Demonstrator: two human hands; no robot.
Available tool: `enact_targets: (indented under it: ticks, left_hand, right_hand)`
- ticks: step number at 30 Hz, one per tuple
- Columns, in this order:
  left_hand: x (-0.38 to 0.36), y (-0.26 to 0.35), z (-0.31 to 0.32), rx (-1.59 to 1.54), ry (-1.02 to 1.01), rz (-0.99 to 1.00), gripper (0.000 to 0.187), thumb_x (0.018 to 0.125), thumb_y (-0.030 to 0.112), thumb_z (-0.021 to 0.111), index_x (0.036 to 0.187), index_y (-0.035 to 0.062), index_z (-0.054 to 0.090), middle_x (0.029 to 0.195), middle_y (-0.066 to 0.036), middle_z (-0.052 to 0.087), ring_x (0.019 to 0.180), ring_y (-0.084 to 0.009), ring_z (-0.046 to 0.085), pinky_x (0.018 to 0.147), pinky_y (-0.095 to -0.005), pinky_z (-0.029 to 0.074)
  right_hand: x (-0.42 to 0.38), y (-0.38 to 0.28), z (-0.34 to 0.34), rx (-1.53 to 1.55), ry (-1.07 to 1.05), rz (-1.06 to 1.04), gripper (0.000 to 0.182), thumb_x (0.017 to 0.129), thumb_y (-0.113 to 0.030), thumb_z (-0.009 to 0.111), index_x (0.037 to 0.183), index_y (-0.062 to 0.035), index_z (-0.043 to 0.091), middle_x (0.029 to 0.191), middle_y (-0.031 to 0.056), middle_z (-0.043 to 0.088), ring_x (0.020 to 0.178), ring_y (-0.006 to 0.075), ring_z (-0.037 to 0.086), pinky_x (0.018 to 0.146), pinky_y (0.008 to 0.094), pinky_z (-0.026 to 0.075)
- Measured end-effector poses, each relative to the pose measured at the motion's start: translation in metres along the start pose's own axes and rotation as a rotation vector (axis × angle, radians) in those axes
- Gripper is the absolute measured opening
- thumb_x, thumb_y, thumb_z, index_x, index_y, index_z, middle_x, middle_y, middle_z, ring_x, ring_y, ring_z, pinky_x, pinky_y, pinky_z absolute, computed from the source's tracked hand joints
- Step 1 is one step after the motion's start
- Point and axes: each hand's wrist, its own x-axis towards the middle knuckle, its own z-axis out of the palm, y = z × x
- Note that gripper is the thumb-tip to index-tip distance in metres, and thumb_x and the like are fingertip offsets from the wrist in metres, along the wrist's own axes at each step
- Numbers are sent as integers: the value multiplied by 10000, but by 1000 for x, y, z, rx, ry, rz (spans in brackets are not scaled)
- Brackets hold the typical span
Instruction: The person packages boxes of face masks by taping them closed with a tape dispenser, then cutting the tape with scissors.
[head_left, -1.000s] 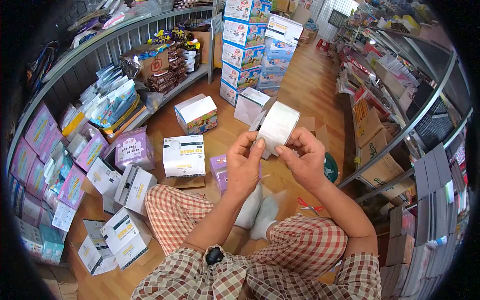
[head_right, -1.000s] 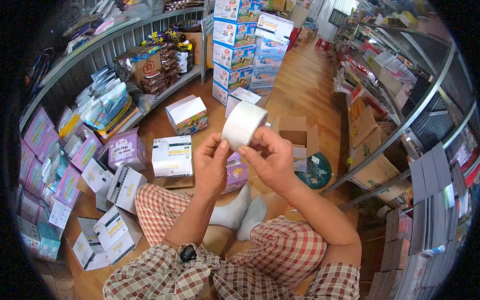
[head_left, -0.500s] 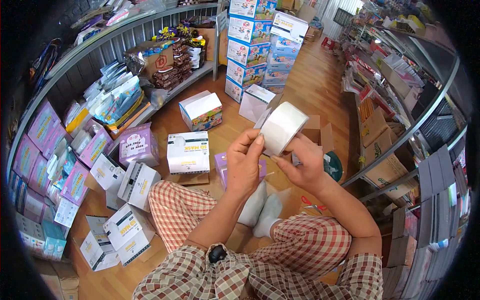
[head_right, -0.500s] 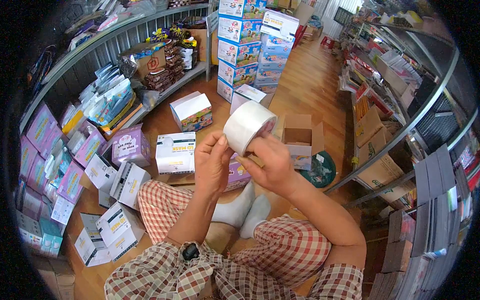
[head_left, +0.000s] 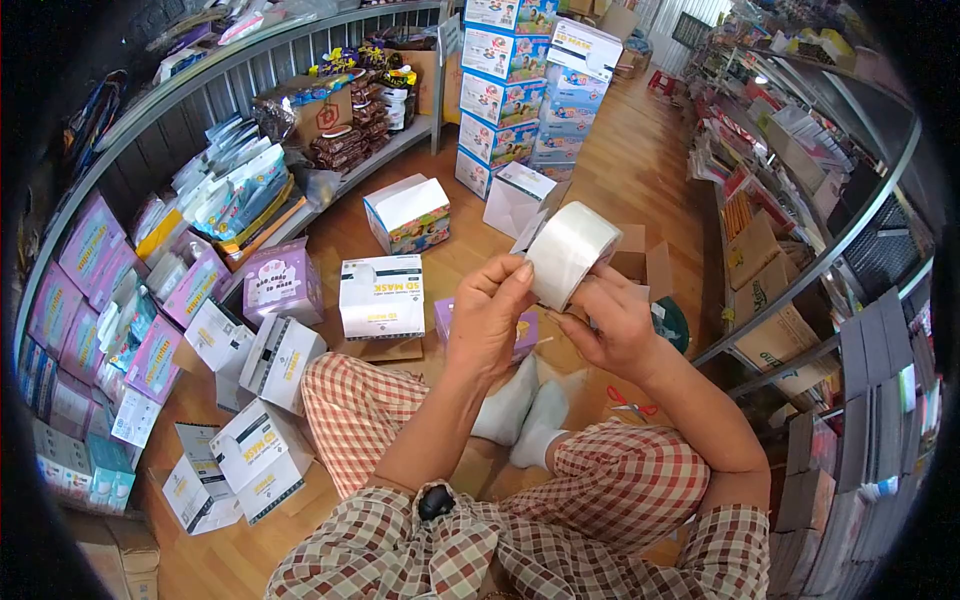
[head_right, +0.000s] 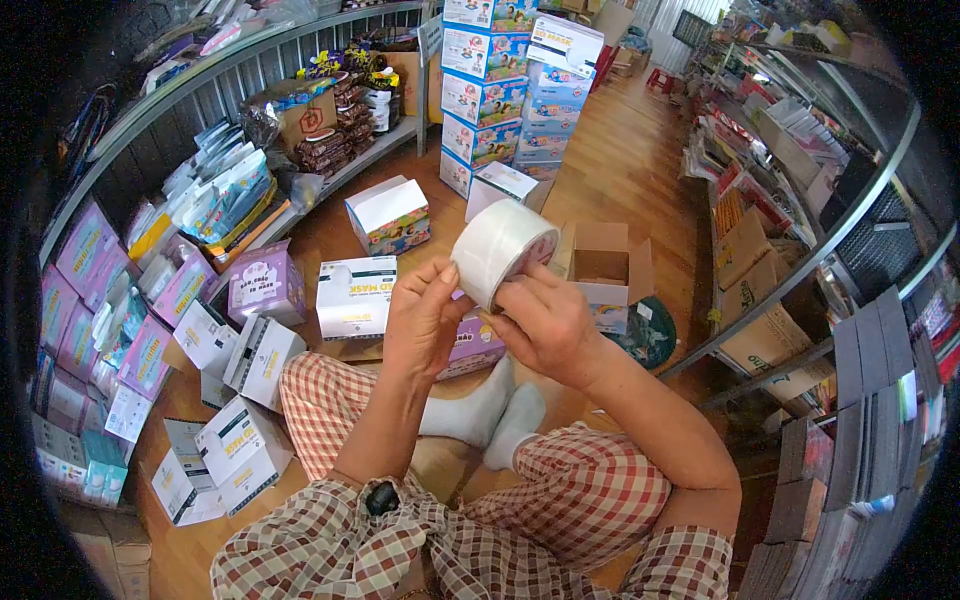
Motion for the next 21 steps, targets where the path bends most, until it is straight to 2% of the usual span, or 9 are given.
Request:
enact_targets:
  ticks: [2,4,11,13,14,16,17,19,21]
  left_hand:
    - [1,-1,-3,13,-17,5,153,871,136,561,926,-3,595,908,-85,632,818,-143,591,777,-325,483]
    - [0,3,0,31,-21,16,150,867,131,562,923,-6,593,902,-87,632,810,-143,592,774,-325,484]
    - [5,10,0,147,-35,7,129,849,65,564,935,-29,581,900,-96,626,814,-140,591,769,-298,484]
    - [4,6,-1,170,-20,15,136,844,55,562,949,-32,575,905,-98,624,819,-139,591,774,-294,482]
    - [3,3,0,194,-7,24,146,840,44,561,962,-36,568,909,-99,621,824,-139,590,779,-290,481]
    - [1,-4,2,246,-14,41,153,835,44,551,971,-24,569,922,-76,609,845,-121,562,795,-273,448]
    - [-1,-8,2,297,-25,68,164,830,44,540,980,-12,569,935,-52,597,865,-103,534,812,-256,416]
    - [0,-15,1,257,-39,55,180,821,34,531,991,-19,556,948,-60,591,881,-109,532,825,-261,411]
    - [0,-19,-1,222,-52,51,197,812,24,521,1002,-25,543,960,-68,586,898,-116,530,838,-266,406]
  right_hand:
    - [1,0,0,-15,-6,-19,239,639,-44,666,841,-12,543,751,116,562,692,304,546,588,366,453]
    - [4,-3,0,-148,-8,-117,241,618,-39,652,834,-15,547,770,111,568,706,293,551,588,354,462]
    - [-11,15,8,-204,-98,-119,243,595,-45,651,817,-33,555,802,108,579,743,263,564,628,351,477]
    - [-11,18,6,-73,-116,21,300,639,-67,678,913,-17,566,800,112,574,768,269,567,657,334,481]
    - [-10,15,5,-71,-117,28,300,639,-67,678,913,-17,566,800,112,574,768,269,567,657,334,481]
    - [-10,2,4,270,20,375,366,717,-84,682,1047,-1,548,822,118,583,778,243,578,675,309,475]
    - [-14,2,4,275,18,395,366,717,-84,682,1047,-1,548,822,118,583,778,243,578,675,309,475]
    - [-19,5,6,475,6,548,413,772,-90,663,1144,3,510,879,106,599,802,172,578,679,270,469]
    - [-24,5,8,543,17,618,369,777,-66,651,1115,4,522,892,92,599,807,148,573,675,255,469]
